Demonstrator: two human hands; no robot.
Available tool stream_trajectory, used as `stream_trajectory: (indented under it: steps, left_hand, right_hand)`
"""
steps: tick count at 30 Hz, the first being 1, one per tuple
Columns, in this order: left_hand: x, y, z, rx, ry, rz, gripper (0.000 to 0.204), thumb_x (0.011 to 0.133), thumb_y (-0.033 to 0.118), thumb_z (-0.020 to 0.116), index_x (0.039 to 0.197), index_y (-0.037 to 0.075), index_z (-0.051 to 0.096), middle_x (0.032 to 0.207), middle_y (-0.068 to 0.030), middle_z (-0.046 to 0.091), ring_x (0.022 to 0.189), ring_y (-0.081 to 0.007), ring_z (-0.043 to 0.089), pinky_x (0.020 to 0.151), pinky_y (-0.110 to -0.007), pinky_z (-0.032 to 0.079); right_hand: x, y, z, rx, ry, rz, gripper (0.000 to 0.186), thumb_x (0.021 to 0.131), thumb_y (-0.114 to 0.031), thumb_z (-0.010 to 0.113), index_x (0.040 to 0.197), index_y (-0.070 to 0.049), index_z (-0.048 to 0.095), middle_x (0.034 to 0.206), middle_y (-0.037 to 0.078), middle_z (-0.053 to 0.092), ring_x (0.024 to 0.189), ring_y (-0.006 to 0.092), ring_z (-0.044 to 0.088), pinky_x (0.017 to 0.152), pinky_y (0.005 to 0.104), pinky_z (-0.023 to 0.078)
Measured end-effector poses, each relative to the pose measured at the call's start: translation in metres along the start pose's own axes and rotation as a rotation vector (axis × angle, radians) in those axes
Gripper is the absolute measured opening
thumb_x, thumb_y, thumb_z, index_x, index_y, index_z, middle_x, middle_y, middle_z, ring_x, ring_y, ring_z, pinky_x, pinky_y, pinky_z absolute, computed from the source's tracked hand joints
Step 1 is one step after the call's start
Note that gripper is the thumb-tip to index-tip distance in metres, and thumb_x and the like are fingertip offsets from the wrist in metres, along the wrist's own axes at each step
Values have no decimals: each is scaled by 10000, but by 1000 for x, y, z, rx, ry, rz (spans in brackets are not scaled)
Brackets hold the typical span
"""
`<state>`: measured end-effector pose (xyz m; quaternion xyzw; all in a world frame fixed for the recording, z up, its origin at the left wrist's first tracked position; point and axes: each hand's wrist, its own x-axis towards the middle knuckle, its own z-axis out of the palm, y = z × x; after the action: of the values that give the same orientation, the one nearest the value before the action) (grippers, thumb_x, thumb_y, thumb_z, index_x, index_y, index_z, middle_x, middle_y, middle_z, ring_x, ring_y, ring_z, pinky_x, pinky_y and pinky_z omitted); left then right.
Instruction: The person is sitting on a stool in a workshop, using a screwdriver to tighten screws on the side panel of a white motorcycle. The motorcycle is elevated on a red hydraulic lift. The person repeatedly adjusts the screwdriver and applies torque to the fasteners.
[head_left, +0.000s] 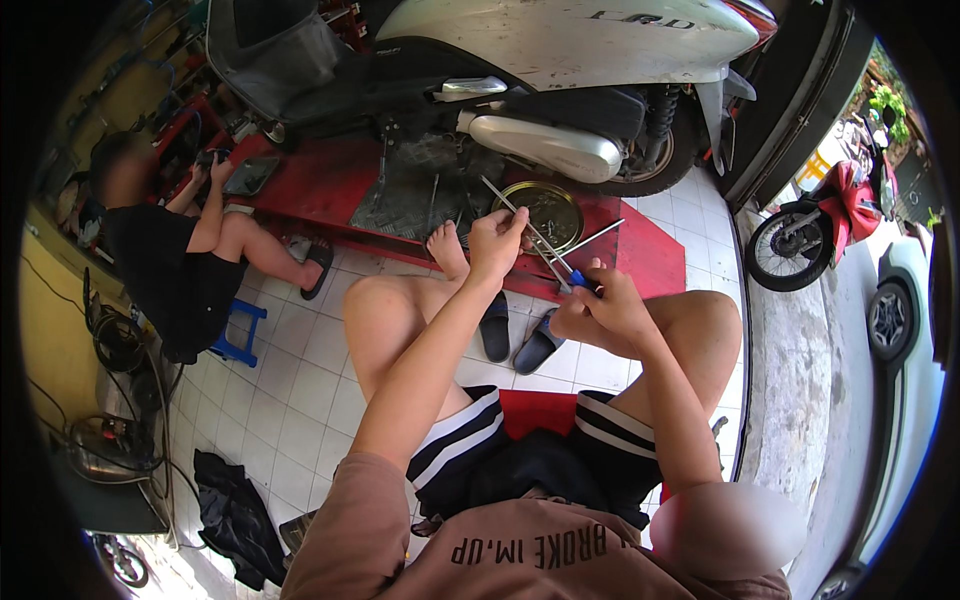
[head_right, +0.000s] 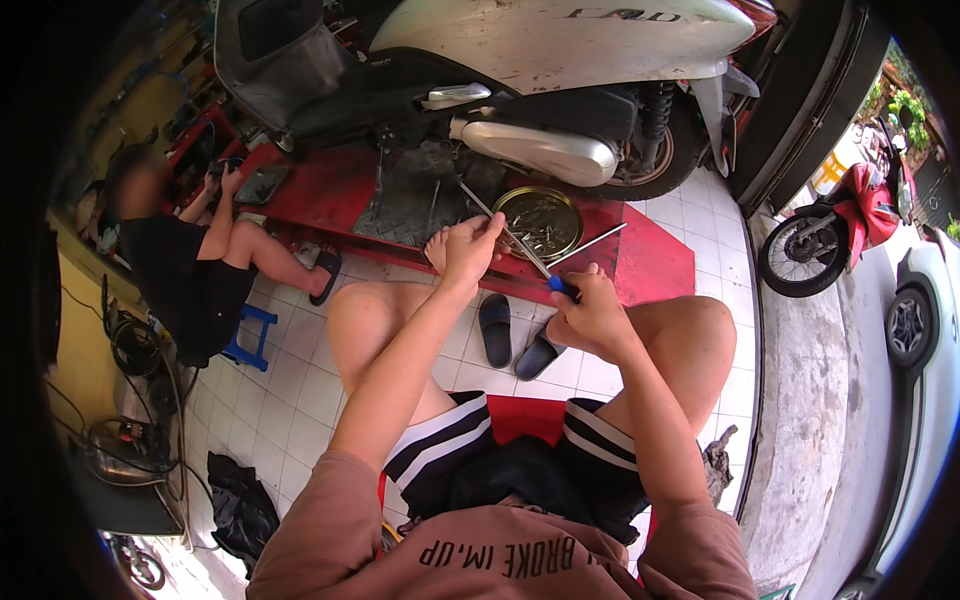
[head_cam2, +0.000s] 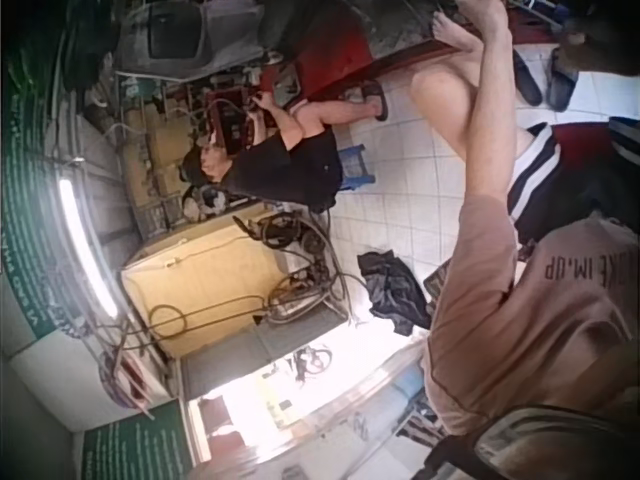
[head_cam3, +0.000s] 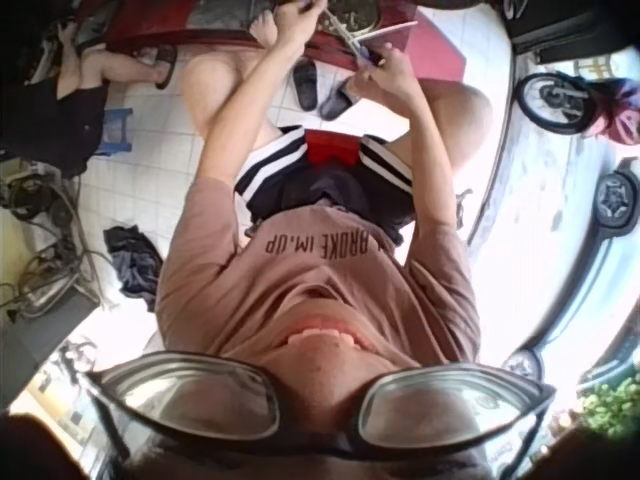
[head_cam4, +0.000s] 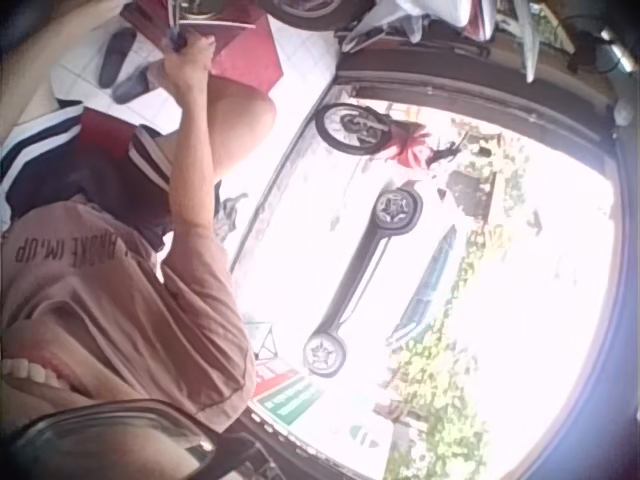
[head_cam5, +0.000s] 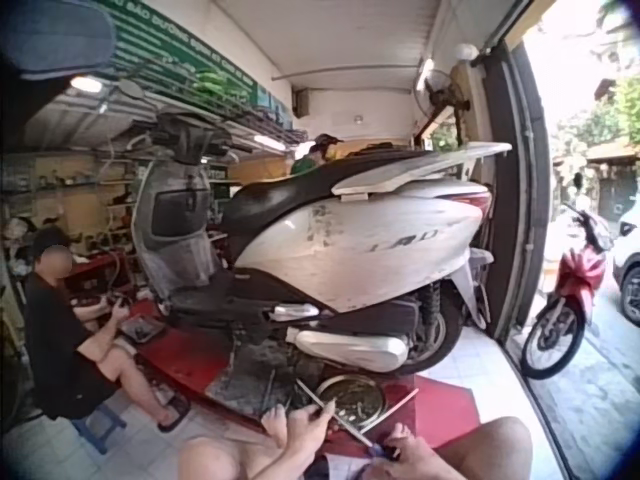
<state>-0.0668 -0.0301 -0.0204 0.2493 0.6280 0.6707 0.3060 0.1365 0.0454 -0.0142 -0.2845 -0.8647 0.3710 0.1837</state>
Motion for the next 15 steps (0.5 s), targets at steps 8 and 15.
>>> stream_trajectory:
  steps: [8, 15]
  left_hand:
    - [2, 3, 2, -51, -163, 184, 276, 936, 222, 576, 981, -41, 644, 787, -84, 681, 579, -119, 637, 493, -221, 471]
    - [8, -2, 3, 88, -186, 201, 251, 944, 225, 558, 979, -9, 644, 812, -49, 682, 585, -116, 647, 465, -203, 446]
  right_hand:
    - [33, -53, -62, -156, 226, -80, 227, 836, -165, 607, 938, 29, 664, 710, 237, 615, 634, 362, 611, 593, 403, 459]
    - [109, -40, -101, -376, 344, -93, 260, 832, -239, 613, 888, 3, 691, 728, 235, 634, 735, 371, 649, 662, 421, 483]
